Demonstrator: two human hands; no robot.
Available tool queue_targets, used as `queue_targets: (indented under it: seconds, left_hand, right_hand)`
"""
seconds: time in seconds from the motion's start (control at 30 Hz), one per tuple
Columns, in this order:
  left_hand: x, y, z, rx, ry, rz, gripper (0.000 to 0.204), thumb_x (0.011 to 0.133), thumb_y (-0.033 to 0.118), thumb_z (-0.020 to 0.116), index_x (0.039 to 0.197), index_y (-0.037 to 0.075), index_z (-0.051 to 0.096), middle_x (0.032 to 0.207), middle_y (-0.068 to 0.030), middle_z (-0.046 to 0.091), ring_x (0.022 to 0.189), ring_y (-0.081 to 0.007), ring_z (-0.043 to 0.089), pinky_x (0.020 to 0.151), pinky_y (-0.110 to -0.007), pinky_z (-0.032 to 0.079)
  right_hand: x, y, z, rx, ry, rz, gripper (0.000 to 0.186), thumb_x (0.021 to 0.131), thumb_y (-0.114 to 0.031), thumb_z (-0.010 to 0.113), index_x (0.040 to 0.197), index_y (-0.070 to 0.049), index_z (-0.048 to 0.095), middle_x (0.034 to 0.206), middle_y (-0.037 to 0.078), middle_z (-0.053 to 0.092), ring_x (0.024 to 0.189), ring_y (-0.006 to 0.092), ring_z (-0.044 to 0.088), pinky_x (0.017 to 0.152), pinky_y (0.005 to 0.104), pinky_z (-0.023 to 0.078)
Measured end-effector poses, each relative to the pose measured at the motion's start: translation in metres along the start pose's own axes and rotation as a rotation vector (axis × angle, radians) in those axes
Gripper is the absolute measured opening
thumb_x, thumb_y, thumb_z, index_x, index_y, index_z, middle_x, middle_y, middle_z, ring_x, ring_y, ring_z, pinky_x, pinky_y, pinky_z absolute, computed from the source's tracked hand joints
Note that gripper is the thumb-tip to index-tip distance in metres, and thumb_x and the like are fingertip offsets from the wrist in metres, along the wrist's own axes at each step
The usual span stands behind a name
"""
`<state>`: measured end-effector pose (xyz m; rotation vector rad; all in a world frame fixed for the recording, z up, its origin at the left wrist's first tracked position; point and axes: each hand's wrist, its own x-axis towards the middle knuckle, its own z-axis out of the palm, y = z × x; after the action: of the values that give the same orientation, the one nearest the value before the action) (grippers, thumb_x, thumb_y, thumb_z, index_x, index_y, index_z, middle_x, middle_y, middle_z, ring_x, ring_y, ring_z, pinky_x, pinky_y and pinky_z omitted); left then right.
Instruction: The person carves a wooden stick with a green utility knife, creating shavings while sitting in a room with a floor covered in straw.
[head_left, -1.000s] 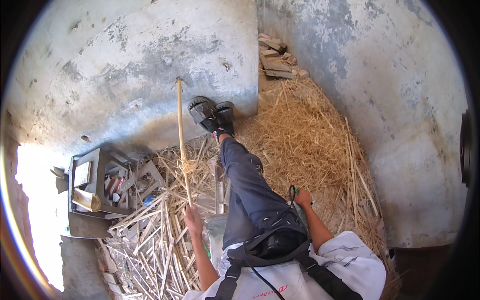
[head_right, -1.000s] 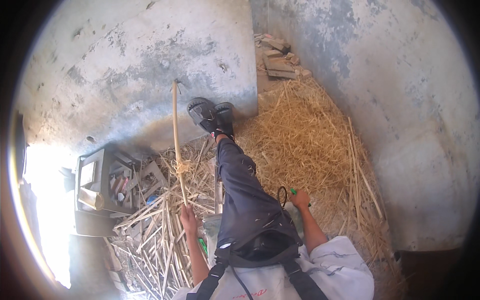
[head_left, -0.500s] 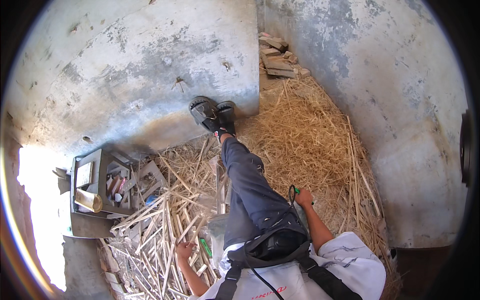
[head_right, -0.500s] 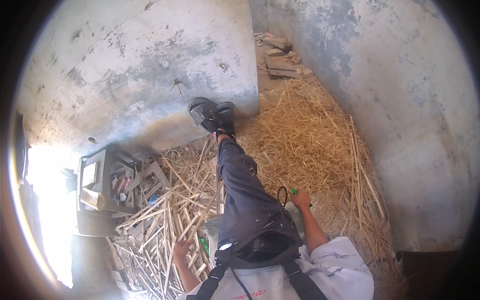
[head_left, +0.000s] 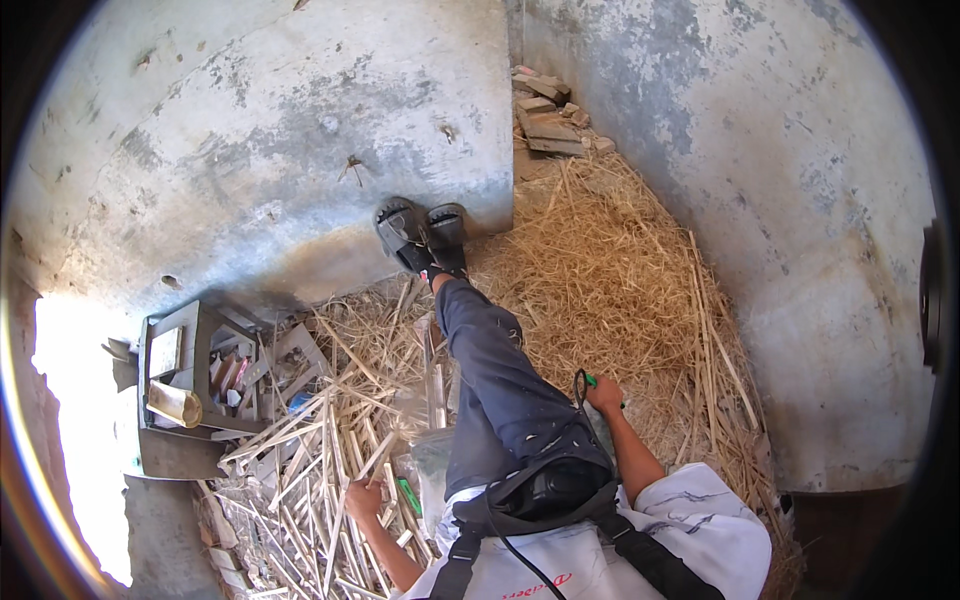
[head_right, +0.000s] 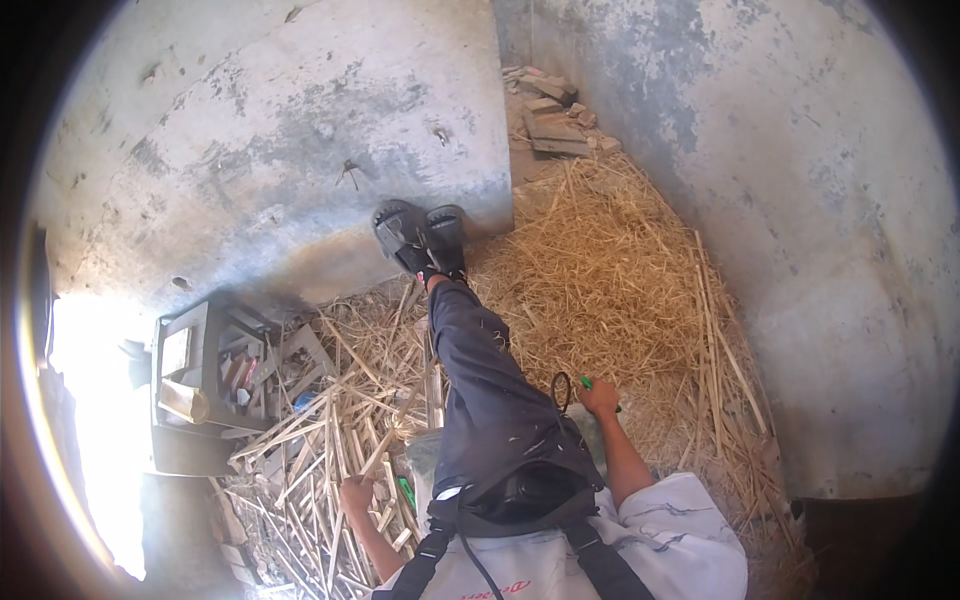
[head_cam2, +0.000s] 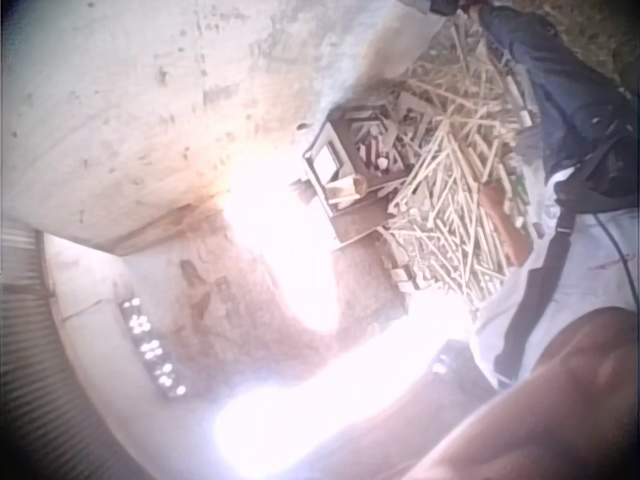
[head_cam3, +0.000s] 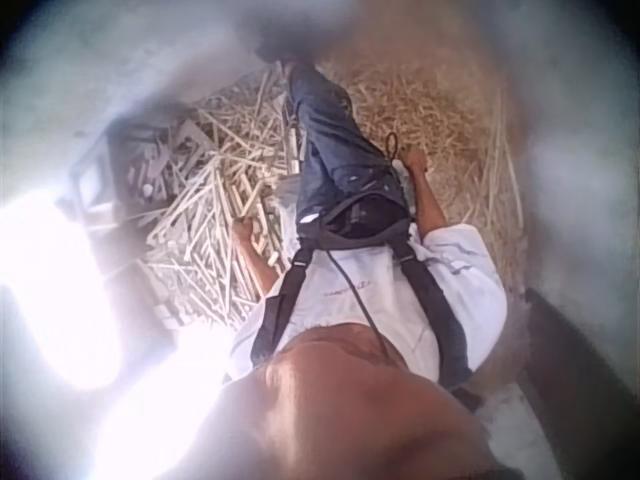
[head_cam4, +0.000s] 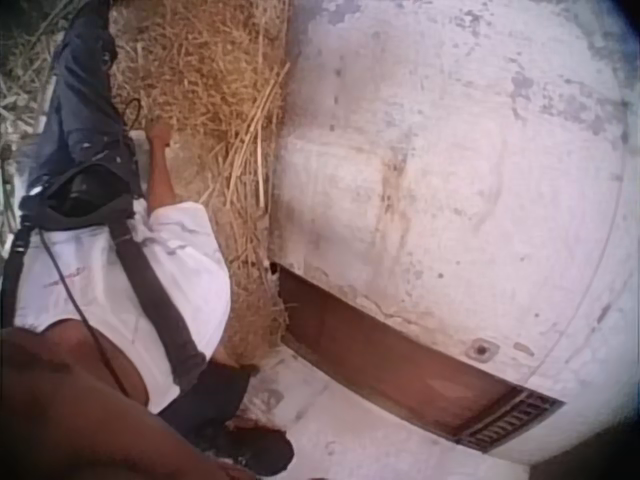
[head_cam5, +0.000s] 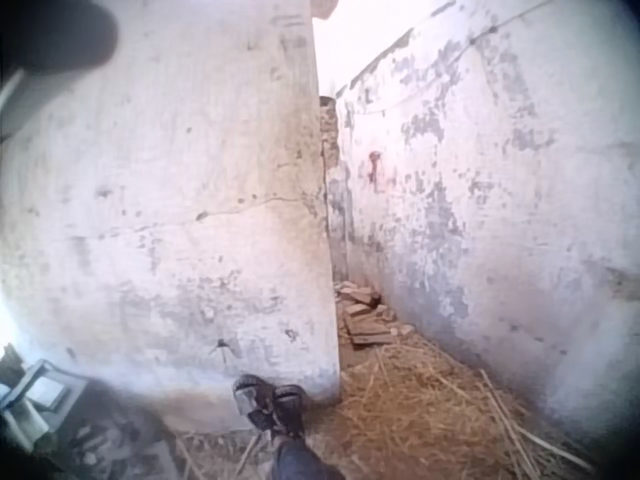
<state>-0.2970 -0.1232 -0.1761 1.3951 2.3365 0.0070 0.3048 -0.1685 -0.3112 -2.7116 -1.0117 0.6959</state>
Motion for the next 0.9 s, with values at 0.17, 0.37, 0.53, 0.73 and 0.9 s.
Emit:
queue_targets:
  seconds: [0.17, 0.37, 0.53, 0.73, 0.9]
  left_hand:
    - [-0.005, 0.002, -0.014, 0.004, 0.078, 0.003, 0.037, 0.083, 0.045, 0.081, 0.109, 0.02, 0.087, 0.097, -0.0202, 0.08, 0.095, -0.0423, 0.077, 0.089, -0.053, 0.06]
    - [-0.02, 0.017, -0.082, 0.025, 0.049, -0.071, 0.035, 0.085, 0.042, 0.081, 0.108, 0.016, 0.087, 0.099, -0.0199, 0.08, 0.095, -0.0414, 0.077, 0.089, -0.053, 0.06]
    - [-0.058, 0.064, -0.161, -0.022, 0.223, 0.01, 0.024, 0.094, 0.033, 0.074, 0.096, 0.014, 0.087, 0.086, -0.0198, 0.077, 0.087, -0.0408, 0.073, 0.084, -0.054, 0.055]
    - [-0.054, 0.097, -0.168, -0.485, 0.175, 0.248, 0.036, 0.113, 0.032, 0.054, 0.094, 0.01, 0.076, 0.063, 0.0039, 0.05, 0.053, -0.0092, 0.043, 0.052, -0.03, 0.032]
    - [-0.08, 0.162, -0.147, -1.079, -0.202, 0.279, 0.03, 0.115, 0.033, 0.055, 0.096, 0.012, 0.066, 0.063, 0.01, 0.042, 0.05, -0.0002, 0.033, 0.042, -0.018, 0.023]
  right_hand:
    - [0.001, -0.006, -0.001, -0.002, -0.032, -0.007, 0.039, 0.088, -0.037, 0.071, 0.118, -0.014, 0.08, 0.107, 0.024, 0.078, 0.104, 0.0447, 0.074, 0.091, 0.0555, 0.057]
    - [-0.001, -0.005, -0.003, 0.004, -0.035, 0.0, 0.04, 0.088, -0.04, 0.071, 0.117, -0.015, 0.08, 0.108, 0.022, 0.079, 0.106, 0.0434, 0.075, 0.094, 0.0548, 0.058]
    - [-0.003, -0.008, -0.007, 0.017, -0.04, 0.003, 0.041, 0.088, -0.043, 0.071, 0.117, -0.015, 0.079, 0.108, 0.022, 0.078, 0.107, 0.042, 0.075, 0.094, 0.0549, 0.058]
    - [0.003, -0.005, -0.018, 0.301, 0.086, -0.051, 0.041, 0.091, -0.038, 0.074, 0.12, -0.01, 0.078, 0.108, 0.023, 0.078, 0.105, 0.0386, 0.075, 0.087, 0.0491, 0.058]
    - [0.02, -0.044, -0.055, 0.779, 0.171, -0.252, 0.032, 0.101, -0.027, 0.073, 0.125, -0.007, 0.075, 0.09, 0.005, 0.072, 0.076, 0.0157, 0.067, 0.072, 0.0339, 0.052]
